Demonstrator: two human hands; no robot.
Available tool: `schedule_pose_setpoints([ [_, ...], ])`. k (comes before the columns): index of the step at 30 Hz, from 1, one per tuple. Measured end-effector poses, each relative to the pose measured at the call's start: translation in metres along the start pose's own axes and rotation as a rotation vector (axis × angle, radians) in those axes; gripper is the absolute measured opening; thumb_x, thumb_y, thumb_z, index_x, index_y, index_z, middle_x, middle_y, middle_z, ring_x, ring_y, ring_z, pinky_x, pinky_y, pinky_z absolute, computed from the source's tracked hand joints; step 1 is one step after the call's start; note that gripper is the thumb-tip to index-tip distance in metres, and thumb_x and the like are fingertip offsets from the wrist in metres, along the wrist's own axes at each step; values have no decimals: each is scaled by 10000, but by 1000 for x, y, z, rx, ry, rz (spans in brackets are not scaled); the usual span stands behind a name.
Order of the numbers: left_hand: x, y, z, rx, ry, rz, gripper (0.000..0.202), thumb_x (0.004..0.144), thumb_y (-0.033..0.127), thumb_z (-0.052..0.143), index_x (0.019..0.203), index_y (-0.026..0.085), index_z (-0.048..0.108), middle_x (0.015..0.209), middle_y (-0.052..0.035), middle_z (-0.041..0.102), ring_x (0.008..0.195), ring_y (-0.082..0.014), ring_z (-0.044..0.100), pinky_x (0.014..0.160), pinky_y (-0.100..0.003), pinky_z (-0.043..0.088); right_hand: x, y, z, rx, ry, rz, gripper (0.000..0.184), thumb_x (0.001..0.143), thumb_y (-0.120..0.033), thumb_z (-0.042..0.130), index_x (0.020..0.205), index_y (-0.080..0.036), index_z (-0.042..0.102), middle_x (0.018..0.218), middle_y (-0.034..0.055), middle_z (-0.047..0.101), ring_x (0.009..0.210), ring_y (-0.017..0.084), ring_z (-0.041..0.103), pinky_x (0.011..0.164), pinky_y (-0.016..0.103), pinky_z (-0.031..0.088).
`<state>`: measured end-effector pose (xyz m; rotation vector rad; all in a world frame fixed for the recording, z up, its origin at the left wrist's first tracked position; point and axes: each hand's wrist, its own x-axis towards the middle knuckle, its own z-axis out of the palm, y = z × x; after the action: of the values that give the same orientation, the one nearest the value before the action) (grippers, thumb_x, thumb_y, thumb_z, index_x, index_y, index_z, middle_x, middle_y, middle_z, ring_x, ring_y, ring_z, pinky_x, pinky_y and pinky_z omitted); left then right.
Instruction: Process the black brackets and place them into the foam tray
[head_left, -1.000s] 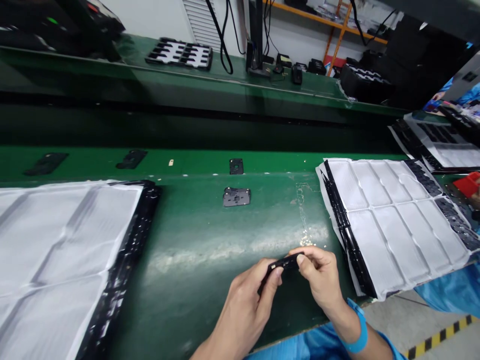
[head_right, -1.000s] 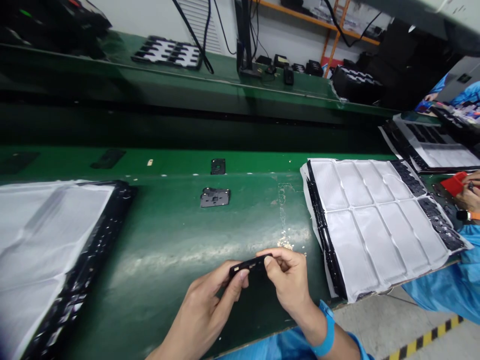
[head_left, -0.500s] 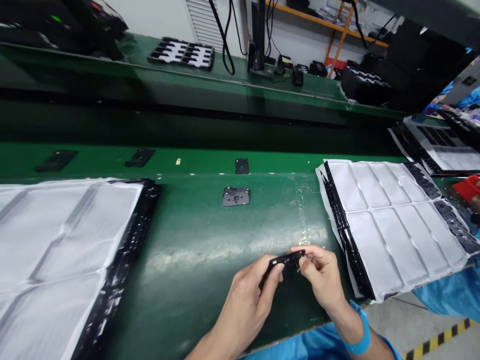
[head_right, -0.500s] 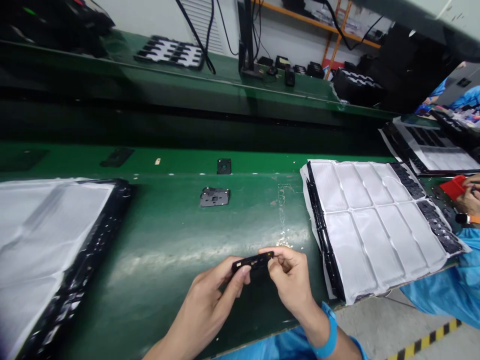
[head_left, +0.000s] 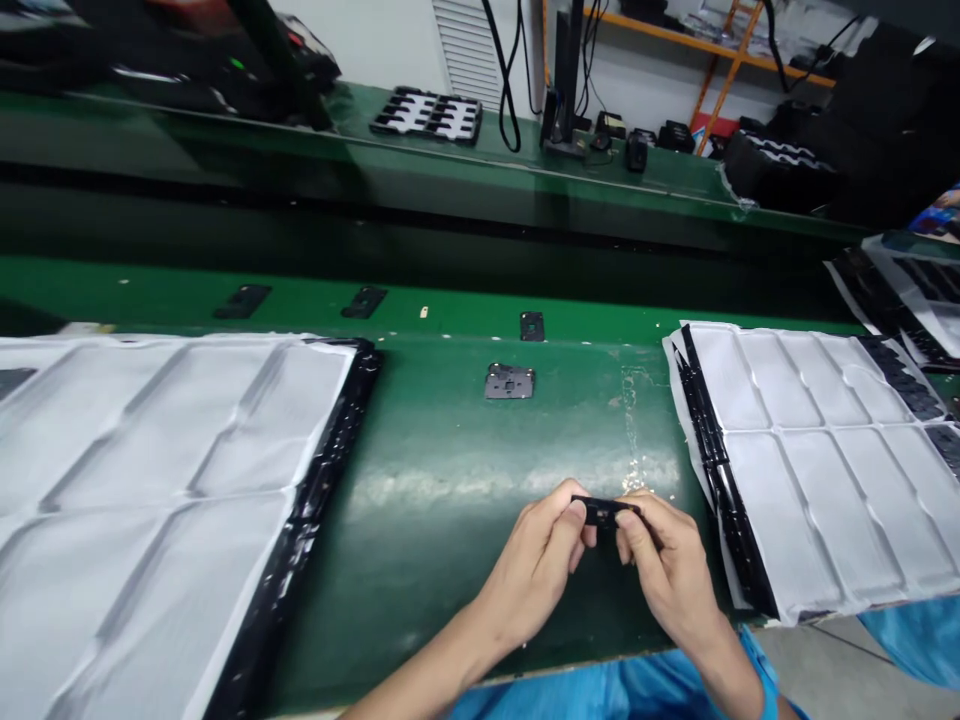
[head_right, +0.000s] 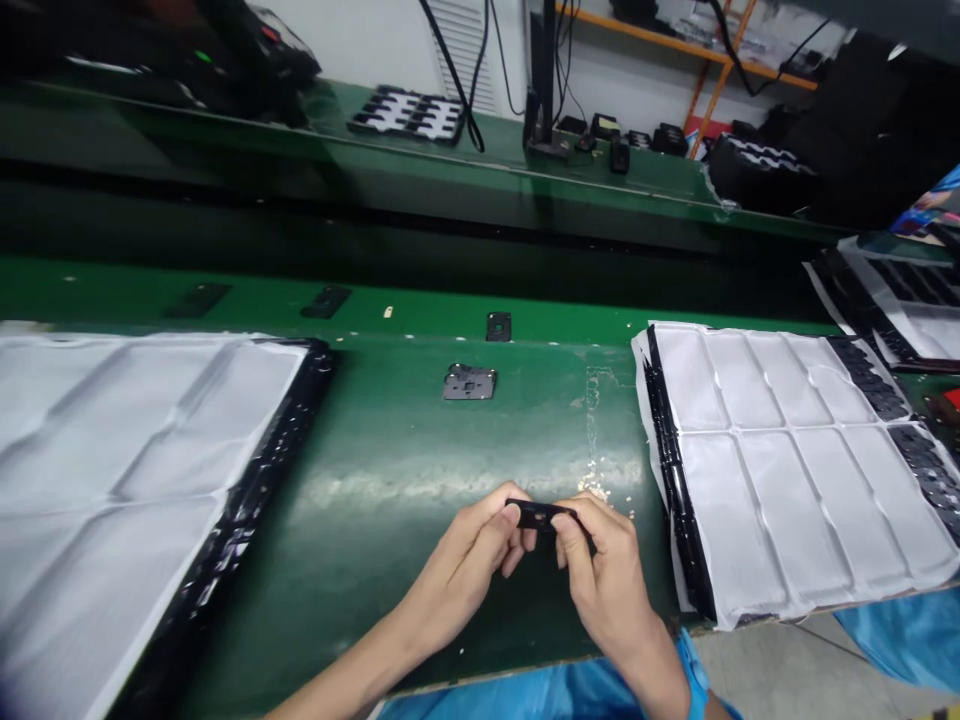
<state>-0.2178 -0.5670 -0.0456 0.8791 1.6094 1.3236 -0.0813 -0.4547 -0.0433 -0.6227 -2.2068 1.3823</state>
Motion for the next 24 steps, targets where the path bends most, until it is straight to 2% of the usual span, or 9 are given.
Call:
schedule_pose_setpoints([
  [6,2,-7,2,55,72,76,409,1084,382,303,753,223,483,653,38,481,572,-138,440,584,-275,347,-1,0,-2,31,-40,-10,345,1080,-223,497,743,-217,571,685,-23,555,654,150,535,670,269,394],
  [11,4,-8,3,94,92,114,383,1076,335,284,756,229,466,647,45,463,585,-146,447,608,-283,352,-2,0,0,13,-21,-6,357,1077,-212,496,726,-221,560,678,-22,559,647,153,535,664,270,395],
  [19,5,-10,3,106,69,97,337,1049,274,280,775,230,470,662,42,481,596,-152,456,619,-290,356,-3,-1,1,11,9,9,343,1074,-224,499,741,-219,578,668,-25,563,627,148,533,654,265,401],
  [24,3,-1,-2,98,-15,72,262,1011,231,330,798,226,483,709,34,504,638,-155,469,644,-284,372,-3,2,0,13,14,51,333,1077,-233,486,755,-218,573,671,-25,555,620,149,534,640,265,404],
])
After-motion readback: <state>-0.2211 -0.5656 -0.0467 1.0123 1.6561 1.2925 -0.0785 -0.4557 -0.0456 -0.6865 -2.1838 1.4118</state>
